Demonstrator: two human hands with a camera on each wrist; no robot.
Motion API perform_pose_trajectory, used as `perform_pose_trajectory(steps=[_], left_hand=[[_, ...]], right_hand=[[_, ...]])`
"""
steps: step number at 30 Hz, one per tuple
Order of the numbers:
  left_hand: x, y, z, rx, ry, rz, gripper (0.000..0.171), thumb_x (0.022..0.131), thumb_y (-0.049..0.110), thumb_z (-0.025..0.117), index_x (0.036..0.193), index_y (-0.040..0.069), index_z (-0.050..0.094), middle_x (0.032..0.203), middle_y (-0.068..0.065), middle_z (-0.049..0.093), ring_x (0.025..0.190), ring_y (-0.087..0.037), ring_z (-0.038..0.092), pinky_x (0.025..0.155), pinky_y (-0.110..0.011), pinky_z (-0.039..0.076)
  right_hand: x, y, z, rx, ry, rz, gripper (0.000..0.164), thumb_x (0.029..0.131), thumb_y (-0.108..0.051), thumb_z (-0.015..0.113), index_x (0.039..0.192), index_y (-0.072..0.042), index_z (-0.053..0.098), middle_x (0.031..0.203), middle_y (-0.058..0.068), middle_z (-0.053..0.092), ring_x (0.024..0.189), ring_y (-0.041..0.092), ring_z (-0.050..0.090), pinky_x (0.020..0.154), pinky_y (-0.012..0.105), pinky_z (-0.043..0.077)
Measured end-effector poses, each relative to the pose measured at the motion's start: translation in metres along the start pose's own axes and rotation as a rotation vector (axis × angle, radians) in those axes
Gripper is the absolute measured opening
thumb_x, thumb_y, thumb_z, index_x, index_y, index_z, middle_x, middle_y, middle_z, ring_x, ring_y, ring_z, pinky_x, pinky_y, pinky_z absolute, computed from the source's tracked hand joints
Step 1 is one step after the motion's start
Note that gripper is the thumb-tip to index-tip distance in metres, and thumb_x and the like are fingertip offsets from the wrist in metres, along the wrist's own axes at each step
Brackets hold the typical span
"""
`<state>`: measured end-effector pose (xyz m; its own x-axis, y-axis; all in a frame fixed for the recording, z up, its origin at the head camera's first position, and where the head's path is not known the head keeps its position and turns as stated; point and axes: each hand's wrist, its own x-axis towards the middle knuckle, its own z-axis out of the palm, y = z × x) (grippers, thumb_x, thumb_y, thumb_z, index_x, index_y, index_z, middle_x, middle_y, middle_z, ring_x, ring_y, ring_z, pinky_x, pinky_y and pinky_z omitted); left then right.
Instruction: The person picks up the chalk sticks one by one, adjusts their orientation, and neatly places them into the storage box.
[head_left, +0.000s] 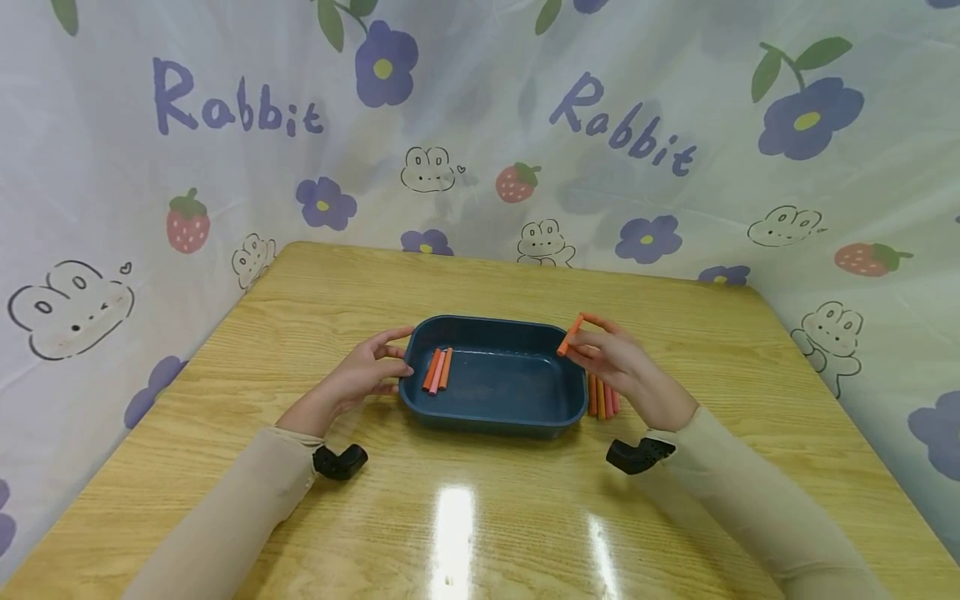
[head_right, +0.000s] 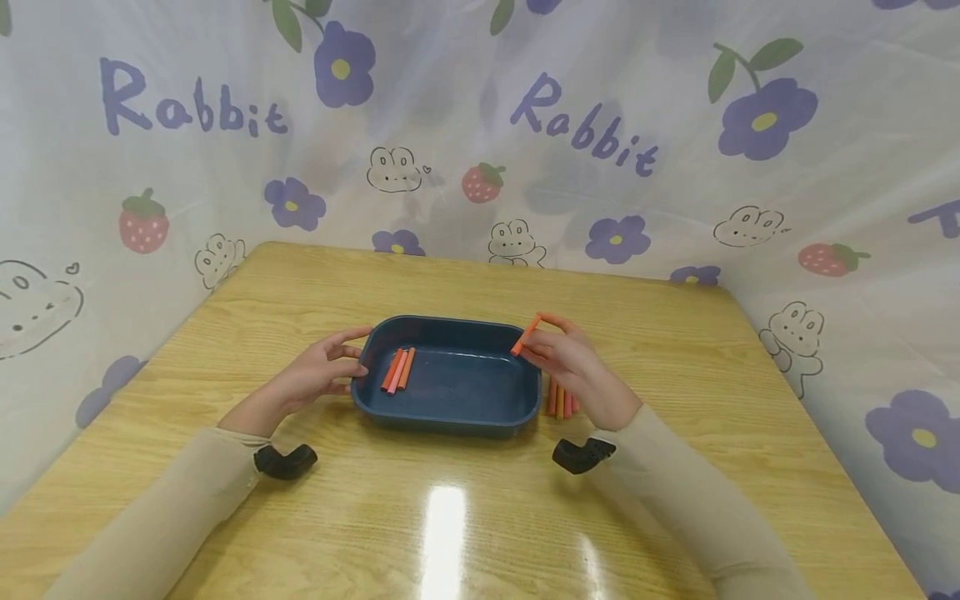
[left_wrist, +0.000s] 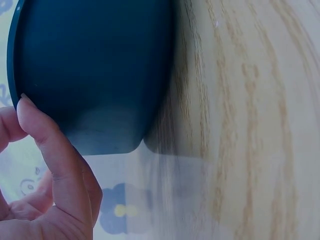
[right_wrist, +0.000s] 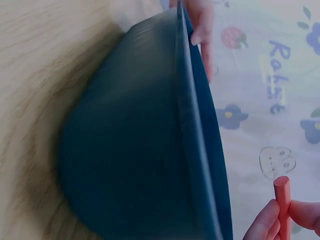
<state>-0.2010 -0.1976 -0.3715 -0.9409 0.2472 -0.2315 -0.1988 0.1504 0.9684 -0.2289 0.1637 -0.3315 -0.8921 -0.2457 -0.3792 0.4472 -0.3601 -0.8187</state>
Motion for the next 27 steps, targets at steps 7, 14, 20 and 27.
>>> perform_pose_trajectory(steps=[7,14,20,27], left_hand=[[0.000,0.000,0.001,0.009,0.019,-0.012,0.065,0.089,0.001,0.057,0.146,0.015,0.030,0.115,-0.016,0.041,0.078,-0.016,0.056,0.064,-0.028,0.052],[0.001,0.000,0.001,0.014,0.016,-0.011,0.065,0.089,0.001,0.056,0.147,0.016,0.030,0.117,-0.017,0.041,0.077,-0.016,0.057,0.065,-0.029,0.053],[0.001,-0.001,0.000,0.012,0.004,-0.005,0.065,0.090,0.001,0.056,0.147,0.014,0.028,0.119,-0.020,0.040,0.077,-0.015,0.057,0.064,-0.029,0.053],[0.000,-0.001,0.000,0.012,0.006,-0.004,0.065,0.090,0.002,0.056,0.147,0.015,0.029,0.118,-0.018,0.040,0.078,-0.015,0.057,0.065,-0.029,0.053]], right_hand=[[0.007,0.001,0.019,-0.061,-0.023,0.009,0.067,0.090,0.010,0.047,0.147,-0.012,0.018,0.120,0.013,0.038,0.123,0.033,0.042,0.095,0.033,0.042],[0.017,0.003,0.031,-0.089,-0.014,0.042,0.065,0.092,0.010,0.045,0.147,-0.011,0.021,0.124,0.015,0.038,0.127,0.035,0.036,0.095,0.034,0.042],[0.024,0.003,0.046,-0.126,-0.033,0.056,0.065,0.090,0.011,0.047,0.146,-0.012,0.024,0.130,0.017,0.035,0.120,0.034,0.044,0.096,0.036,0.041],[0.032,0.002,0.070,-0.187,-0.053,0.078,0.062,0.089,0.011,0.049,0.144,-0.012,0.029,0.128,0.018,0.038,0.099,0.027,0.055,0.094,0.036,0.043]])
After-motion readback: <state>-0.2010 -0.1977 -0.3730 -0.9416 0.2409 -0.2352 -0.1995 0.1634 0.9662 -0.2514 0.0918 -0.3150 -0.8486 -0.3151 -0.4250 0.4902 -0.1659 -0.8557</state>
